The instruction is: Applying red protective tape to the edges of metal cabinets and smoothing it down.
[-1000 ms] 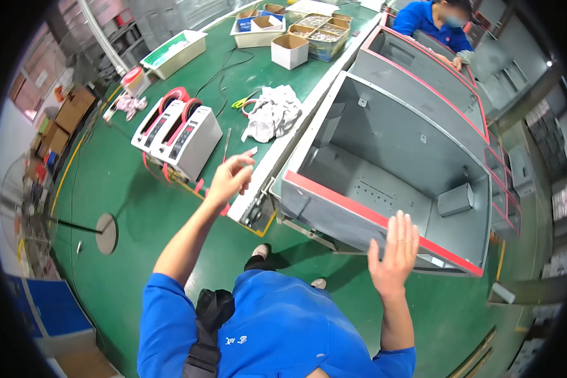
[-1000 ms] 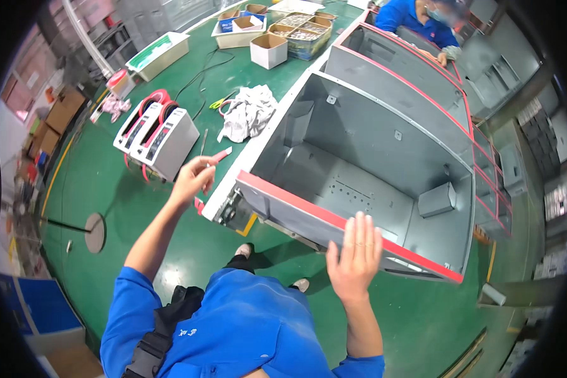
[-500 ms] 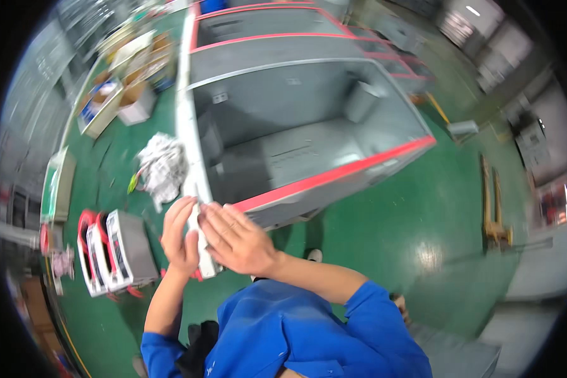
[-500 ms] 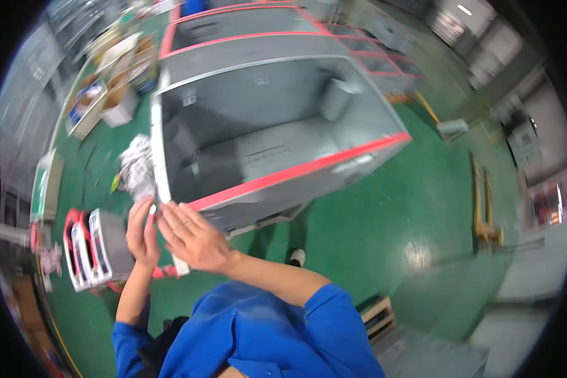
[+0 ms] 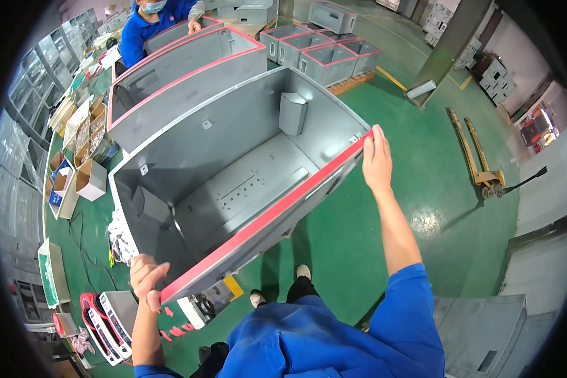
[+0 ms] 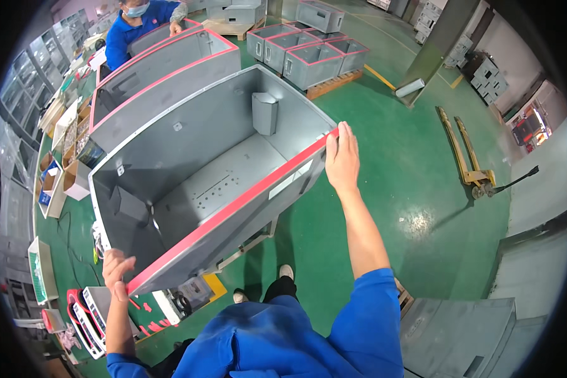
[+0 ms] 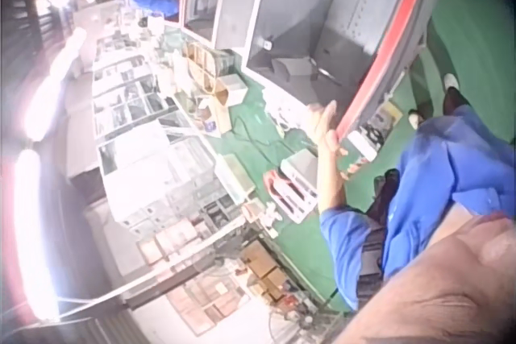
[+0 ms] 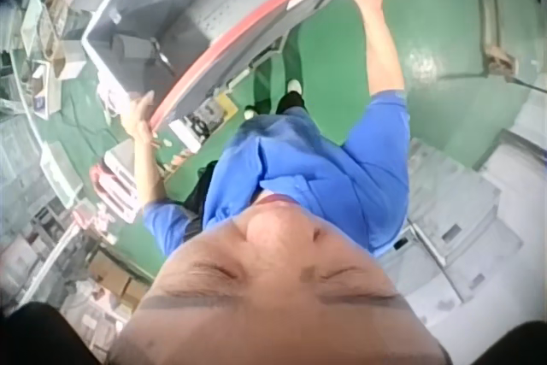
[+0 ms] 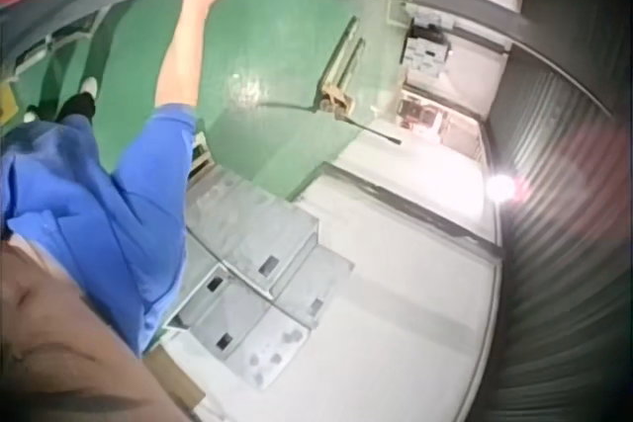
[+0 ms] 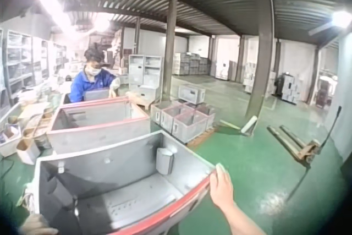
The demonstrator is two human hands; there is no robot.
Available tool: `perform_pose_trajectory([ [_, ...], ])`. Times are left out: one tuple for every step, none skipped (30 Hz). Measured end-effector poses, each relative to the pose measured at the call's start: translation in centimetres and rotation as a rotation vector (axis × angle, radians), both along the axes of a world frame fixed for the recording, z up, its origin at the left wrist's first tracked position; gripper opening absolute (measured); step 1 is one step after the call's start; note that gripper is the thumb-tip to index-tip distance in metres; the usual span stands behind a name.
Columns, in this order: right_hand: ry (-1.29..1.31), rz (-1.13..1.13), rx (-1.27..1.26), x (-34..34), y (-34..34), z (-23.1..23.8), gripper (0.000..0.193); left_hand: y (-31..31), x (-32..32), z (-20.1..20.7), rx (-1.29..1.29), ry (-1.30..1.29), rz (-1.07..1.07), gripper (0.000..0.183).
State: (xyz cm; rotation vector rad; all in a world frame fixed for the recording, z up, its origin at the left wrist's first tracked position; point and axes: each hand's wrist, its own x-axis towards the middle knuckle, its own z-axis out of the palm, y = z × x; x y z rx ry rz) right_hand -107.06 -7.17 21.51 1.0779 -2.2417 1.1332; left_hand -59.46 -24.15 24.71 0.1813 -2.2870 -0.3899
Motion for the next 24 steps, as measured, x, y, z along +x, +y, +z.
perform_pose_trajectory([
  [-0.295, 0.013, -0.105, -0.2, -0.7, 0.1, 0.039, 0.1, 0.0, -0.6, 0.007, 0.034, 0.036, 0.05],
  [-0.346, 0.01, -0.225, -0.9, -1.5, -0.6, 0.039, 0.3, -0.2, -0.6, 0.022, 0.02, 0.058, 0.049],
  [-0.396, 0.008, -0.344, -1.8, -2.5, -1.8, 0.039, 0.5, -0.4, -0.6, 0.036, 0.006, 0.082, 0.049],
  [-0.448, 0.013, -0.462, -2.2, -3.6, -2.4, 0.039, 0.8, -0.4, -0.9, 0.036, 0.018, 0.092, 0.049],
  [-0.509, 0.061, -0.478, -2.9, -4.2, -2.5, 0.038, 1.1, -0.3, -1.5, 0.035, 0.029, 0.102, 0.049],
  [-0.571, 0.109, -0.492, -3.8, -4.4, -2.4, 0.038, 1.4, -0.3, -1.7, 0.034, 0.039, 0.113, 0.049],
  [-0.634, 0.149, -0.5, -4.6, -4.4, -2.6, 0.037, 2.2, -0.9, -1.1, 0.014, -0.012, 0.106, 0.048],
  [-0.659, 0.146, -0.505, -6.0, -4.8, -2.4, 0.037, 3.1, -1.7, -0.8, 0.017, -0.048, 0.113, 0.038],
  [-0.657, 0.13, -0.491, -6.9, -5.1, -2.3, 0.038, 4.1, -2.5, -0.6, 0.021, -0.083, 0.118, 0.03],
  [-0.655, 0.126, -0.476, -7.3, -5.9, -1.8, 0.039, 5.1, -3.3, -0.7, 0.02, -0.068, 0.12, 0.034],
  [-0.651, 0.119, -0.464, -7.8, -6.3, -1.3, 0.04, 6.1, -4.3, -0.9, 0.018, -0.051, 0.118, 0.038],
  [-0.631, 0.062, -0.438, -9.4, -6.9, -1.3, 0.042, 7.2, -5.3, -1.0, 0.03, -0.063, 0.127, 0.04],
  [-0.615, 0.005, -0.416, -10.3, -7.1, -1.7, 0.043, 8.2, -6.1, -1.0, 0.039, -0.081, 0.136, 0.043],
  [-0.648, -0.036, -0.338, -8.9, -7.4, -0.5, 0.047, 8.9, -6.9, -0.9, 0.025, -0.082, 0.136, 0.041],
  [-0.559, -0.049, -0.265, -7.9, -7.3, -0.9, 0.048, 9.5, -7.4, -0.7, 0.012, -0.083, 0.132, 0.039],
  [-0.465, -0.074, -0.199, -7.1, -6.7, -1.3, 0.049, 9.6, -7.8, -0.7, 0.012, -0.06, 0.111, 0.034],
  [-0.374, -0.097, -0.126, -5.4, -6.2, -1.4, 0.05, 9.8, -7.8, -0.6, 0.018, -0.054, 0.112, 0.032],
  [-0.367, -0.028, -0.069, -3.6, -5.3, -1.4, 0.052, 9.6, -7.8, -0.3, 0.006, -0.055, 0.096, 0.032],
  [-0.312, -0.017, -0.02, -1.1, -4.6, -1.7, 0.052, 9.5, -7.6, -0.2, 0.001, -0.065, 0.079, 0.032],
  [-0.253, 0.024, -0.014, 2.0, -3.9, -1.7, 0.05, 9.2, -7.3, -0.2, -0.007, -0.074, 0.036, 0.033],
  [-0.194, 0.064, -0.007, 5.1, -3.0, -1.6, 0.049, 8.8, -7.0, -0.4, -0.014, -0.083, -0.01, 0.034],
  [-0.096, 0.091, 0.016, 8.0, -1.6, -1.4, 0.047, 8.4, -6.6, -0.1, 0.008, -0.096, -0.092, 0.037],
  [0.004, 0.132, 0.03, 11.1, -0.7, -1.1, 0.045, 7.9, -5.8, 0.0, 0.009, -0.09, -0.165, 0.04],
  [0.018, 0.17, 0.08, 14.5, 0.3, -0.3, 0.045, 7.1, -5.2, 0.0, 0.019, -0.061, -0.202, 0.042],
])
